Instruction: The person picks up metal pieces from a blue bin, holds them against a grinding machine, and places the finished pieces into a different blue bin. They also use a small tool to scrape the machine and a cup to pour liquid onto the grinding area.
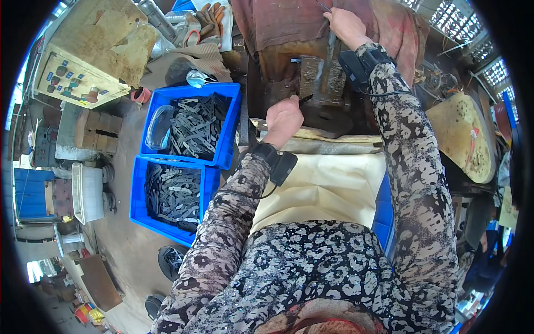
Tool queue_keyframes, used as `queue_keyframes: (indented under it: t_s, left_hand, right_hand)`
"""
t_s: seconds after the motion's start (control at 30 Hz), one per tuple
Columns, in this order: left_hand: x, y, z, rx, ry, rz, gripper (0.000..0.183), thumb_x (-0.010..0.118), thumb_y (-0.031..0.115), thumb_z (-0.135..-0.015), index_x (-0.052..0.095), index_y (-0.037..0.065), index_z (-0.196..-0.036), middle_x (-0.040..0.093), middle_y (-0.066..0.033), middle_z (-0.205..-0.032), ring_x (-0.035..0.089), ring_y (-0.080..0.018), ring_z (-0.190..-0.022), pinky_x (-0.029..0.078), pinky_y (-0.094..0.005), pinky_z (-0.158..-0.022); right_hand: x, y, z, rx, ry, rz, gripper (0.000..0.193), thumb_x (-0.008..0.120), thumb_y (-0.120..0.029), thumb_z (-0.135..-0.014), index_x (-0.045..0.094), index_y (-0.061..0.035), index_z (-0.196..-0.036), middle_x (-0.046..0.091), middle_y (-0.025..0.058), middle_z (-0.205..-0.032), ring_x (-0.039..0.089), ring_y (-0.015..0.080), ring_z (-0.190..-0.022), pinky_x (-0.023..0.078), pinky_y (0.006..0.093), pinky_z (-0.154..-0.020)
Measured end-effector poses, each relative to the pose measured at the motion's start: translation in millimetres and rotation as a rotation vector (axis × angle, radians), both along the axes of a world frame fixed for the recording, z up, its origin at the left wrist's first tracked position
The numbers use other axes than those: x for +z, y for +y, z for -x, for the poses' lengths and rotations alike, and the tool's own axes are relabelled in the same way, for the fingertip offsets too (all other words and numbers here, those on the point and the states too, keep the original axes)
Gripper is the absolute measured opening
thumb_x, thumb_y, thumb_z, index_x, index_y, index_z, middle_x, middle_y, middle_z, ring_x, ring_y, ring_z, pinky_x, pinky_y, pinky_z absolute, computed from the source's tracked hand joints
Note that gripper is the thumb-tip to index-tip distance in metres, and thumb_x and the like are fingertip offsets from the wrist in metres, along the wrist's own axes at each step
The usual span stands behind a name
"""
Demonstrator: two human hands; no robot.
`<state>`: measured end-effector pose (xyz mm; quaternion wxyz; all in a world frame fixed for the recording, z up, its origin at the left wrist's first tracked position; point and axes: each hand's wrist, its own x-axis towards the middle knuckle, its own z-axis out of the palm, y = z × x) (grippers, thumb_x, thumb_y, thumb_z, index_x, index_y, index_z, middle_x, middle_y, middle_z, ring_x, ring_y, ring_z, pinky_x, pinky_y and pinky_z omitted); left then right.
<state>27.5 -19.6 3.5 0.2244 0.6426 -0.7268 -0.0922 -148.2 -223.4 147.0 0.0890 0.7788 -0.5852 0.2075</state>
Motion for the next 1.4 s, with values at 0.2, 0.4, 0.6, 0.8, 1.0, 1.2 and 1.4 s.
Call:
queue_keyframes:
  t_s: [0.2, 0.4, 0.6, 0.8, 1.0, 1.2, 1.4]
  left_hand:
    - [0.9, 0.6, 0.0, -0.002, 0.014, -0.009, 0.017, 0.047, 0.009, -0.083, 0.061, 0.006, -0.092, 0.068, -0.0164, -0.093, 0.066, -0.0340, -0.090, 0.053, -0.0430, -0.077]
    - [2.9, 2.5, -0.2, -0.005, 0.001, -0.002, 0.016, 0.048, 0.008, -0.082, 0.061, 0.005, -0.090, 0.068, -0.0168, -0.091, 0.066, -0.0335, -0.088, 0.053, -0.0427, -0.075]
    - [2.5, 3.6, -0.1, -0.004, -0.015, 0.011, 0.015, 0.049, 0.008, -0.081, 0.061, 0.006, -0.089, 0.069, -0.0158, -0.090, 0.066, -0.0327, -0.088, 0.053, -0.0417, -0.074]
    - [-0.5, 3.1, -0.5, -0.006, -0.011, 0.034, 0.014, 0.049, 0.008, -0.081, 0.061, 0.007, -0.089, 0.069, -0.0153, -0.090, 0.066, -0.0326, -0.088, 0.053, -0.0414, -0.074]
    - [4.0, 4.5, -0.2, 0.004, -0.007, 0.000, 0.014, 0.049, 0.008, -0.081, 0.061, 0.007, -0.089, 0.069, -0.0157, -0.091, 0.066, -0.0330, -0.088, 0.053, -0.0416, -0.074]
    - [7.9, 6.0, 0.2, 0.016, 0.001, -0.035, 0.015, 0.049, 0.007, -0.081, 0.061, 0.006, -0.089, 0.069, -0.0159, -0.092, 0.066, -0.0339, -0.089, 0.053, -0.0426, -0.075]
    - [2.3, 4.6, -0.5, 0.008, -0.004, 0.004, 0.014, 0.050, 0.008, -0.081, 0.062, 0.007, -0.088, 0.069, -0.0157, -0.090, 0.066, -0.0336, -0.088, 0.053, -0.0426, -0.075]
  right_hand:
    - [-2.3, 0.2, -0.1, 0.006, 0.001, 0.024, 0.033, 0.046, -0.036, -0.097, 0.062, -0.0067, -0.100, 0.067, 0.0206, -0.092, 0.063, 0.0414, -0.090, 0.048, 0.0533, -0.075]
    - [-2.7, 0.6, -1.1, 0.001, 0.011, 0.038, 0.033, 0.046, -0.036, -0.097, 0.062, -0.0064, -0.101, 0.067, 0.0204, -0.091, 0.063, 0.0413, -0.089, 0.049, 0.0533, -0.074]
    - [-0.2, 8.0, -4.4, -0.028, -0.004, 0.012, 0.033, 0.046, -0.035, -0.097, 0.061, -0.0063, -0.101, 0.067, 0.0208, -0.093, 0.063, 0.0414, -0.090, 0.049, 0.0535, -0.076]
    - [1.9, 10.8, -5.7, -0.033, -0.012, 0.016, 0.033, 0.046, -0.035, -0.097, 0.061, -0.0063, -0.101, 0.067, 0.0207, -0.093, 0.063, 0.0418, -0.090, 0.049, 0.0535, -0.076]
    - [-0.4, 9.2, -6.1, -0.035, -0.014, 0.029, 0.032, 0.047, -0.035, -0.096, 0.062, -0.0063, -0.100, 0.067, 0.0202, -0.093, 0.063, 0.0414, -0.090, 0.048, 0.0530, -0.075]
    - [-0.8, 10.8, -6.7, -0.025, -0.025, 0.042, 0.031, 0.048, -0.034, -0.096, 0.063, -0.0068, -0.100, 0.067, 0.0200, -0.092, 0.063, 0.0415, -0.089, 0.048, 0.0527, -0.075]
    - [-0.2, 11.6, -6.7, -0.038, -0.030, 0.031, 0.031, 0.048, -0.034, -0.096, 0.063, -0.0073, -0.100, 0.067, 0.0199, -0.094, 0.063, 0.0416, -0.090, 0.049, 0.0524, -0.075]
